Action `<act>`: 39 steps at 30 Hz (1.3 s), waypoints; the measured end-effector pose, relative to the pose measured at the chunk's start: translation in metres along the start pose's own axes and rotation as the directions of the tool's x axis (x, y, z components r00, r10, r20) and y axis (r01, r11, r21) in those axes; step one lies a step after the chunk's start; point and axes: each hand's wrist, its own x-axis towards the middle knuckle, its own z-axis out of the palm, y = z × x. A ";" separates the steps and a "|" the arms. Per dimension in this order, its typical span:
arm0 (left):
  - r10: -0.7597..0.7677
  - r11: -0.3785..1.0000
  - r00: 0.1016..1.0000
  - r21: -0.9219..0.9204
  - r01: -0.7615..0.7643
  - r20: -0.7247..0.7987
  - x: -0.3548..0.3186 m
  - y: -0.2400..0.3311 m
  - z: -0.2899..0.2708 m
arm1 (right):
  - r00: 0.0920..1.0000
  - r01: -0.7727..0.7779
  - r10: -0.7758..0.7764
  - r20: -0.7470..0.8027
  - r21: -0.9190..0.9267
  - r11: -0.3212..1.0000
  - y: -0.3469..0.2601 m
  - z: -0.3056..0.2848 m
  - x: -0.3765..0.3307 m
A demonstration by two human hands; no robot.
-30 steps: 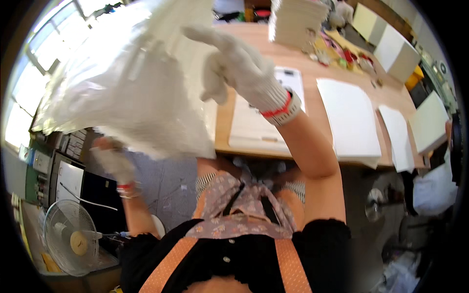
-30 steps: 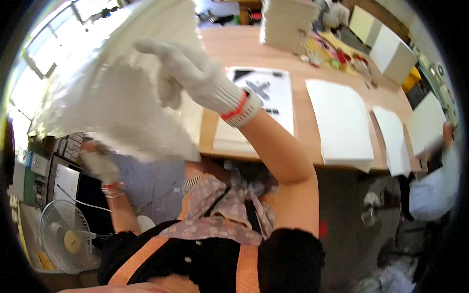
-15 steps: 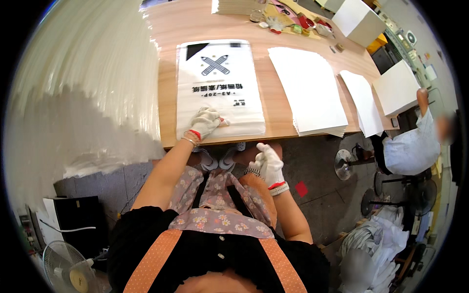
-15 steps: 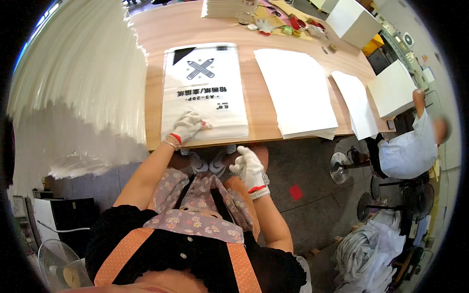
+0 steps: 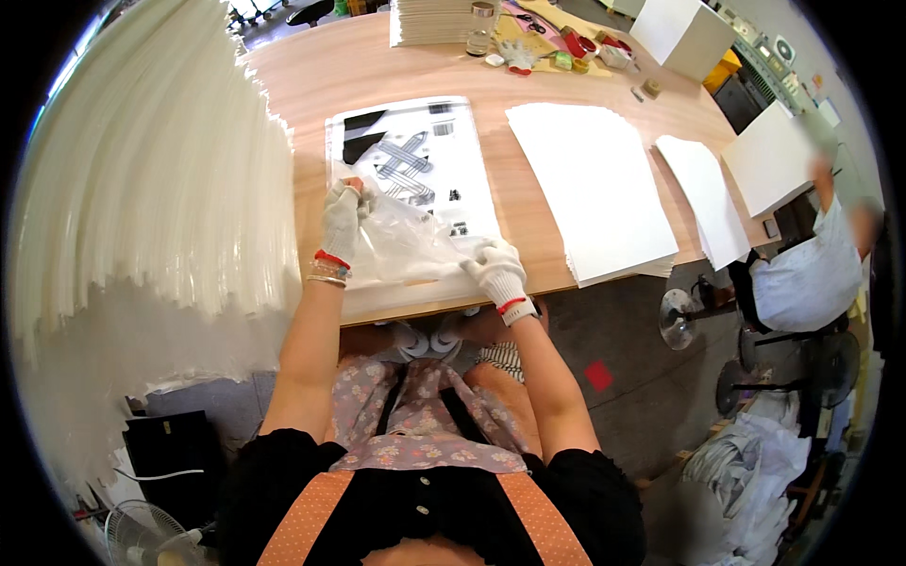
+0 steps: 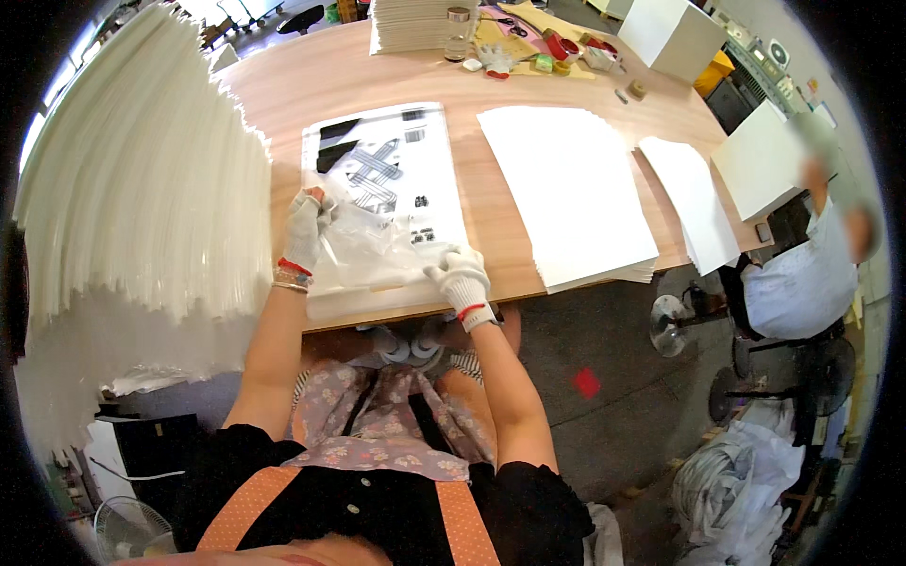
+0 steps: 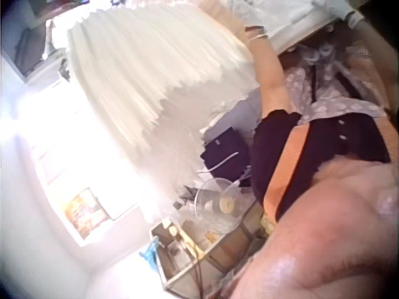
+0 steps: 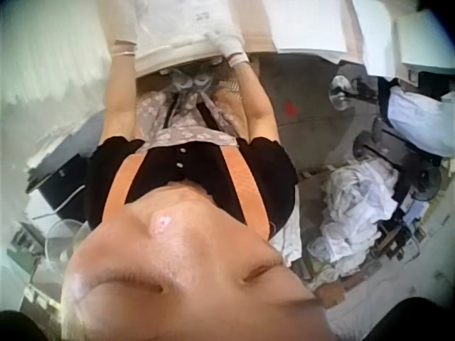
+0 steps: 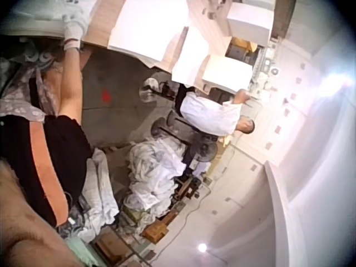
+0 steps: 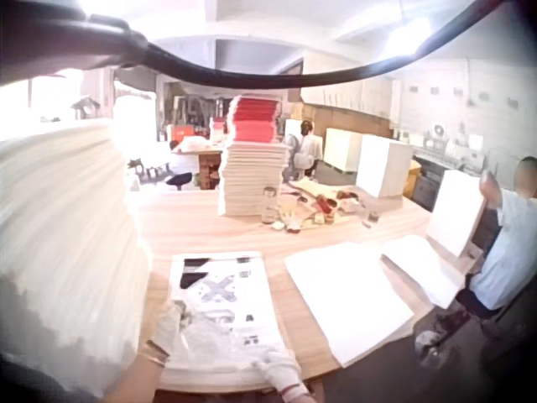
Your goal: The person repeatedly takes stacks of white paper from a table and places them into clear plastic packaging bags. They handle the paper and bags by hand, folding the paper to fit and arranging the stacks on the table. A coworker is visible in the background working at a separate station.
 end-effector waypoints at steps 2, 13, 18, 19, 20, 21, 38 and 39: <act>-0.053 0.982 0.994 0.178 0.069 -0.094 -0.006 0.006 0.028 | 0.842 0.241 -0.199 -0.501 0.019 0.970 0.000 0.003 -0.015; 0.078 0.670 0.963 0.702 -0.243 0.259 -0.055 0.088 0.099 | 0.797 0.269 -0.494 -0.348 -0.528 0.806 -0.056 0.055 0.005; 0.227 0.379 0.886 0.801 -0.462 0.404 -0.073 0.061 0.074 | 0.691 0.718 -0.705 -0.160 0.264 0.644 -0.010 -0.005 -0.059; 0.256 0.331 0.876 0.814 -0.478 0.410 -0.081 0.061 0.067 | 0.780 0.625 -0.608 -0.149 0.120 0.772 0.001 -0.036 -0.073; 0.337 0.340 0.827 0.760 -0.553 0.450 -0.087 0.060 0.064 | 0.828 0.536 -0.516 -0.220 0.036 0.844 0.045 -0.039 -0.060; 0.435 0.284 0.785 0.760 -0.585 0.441 -0.094 0.060 0.055 | 0.601 0.619 -0.636 -0.484 -0.222 0.753 0.062 -0.068 -0.062; -0.607 0.375 0.413 -0.214 0.902 0.679 -0.167 -0.120 0.101 | 0.654 0.453 -0.722 -0.226 -0.648 0.613 0.067 -0.113 -0.118; -0.727 0.416 0.427 -0.149 0.897 0.538 -0.180 -0.066 0.135 | 0.785 0.418 -0.606 -0.127 -0.612 0.671 0.090 -0.083 -0.134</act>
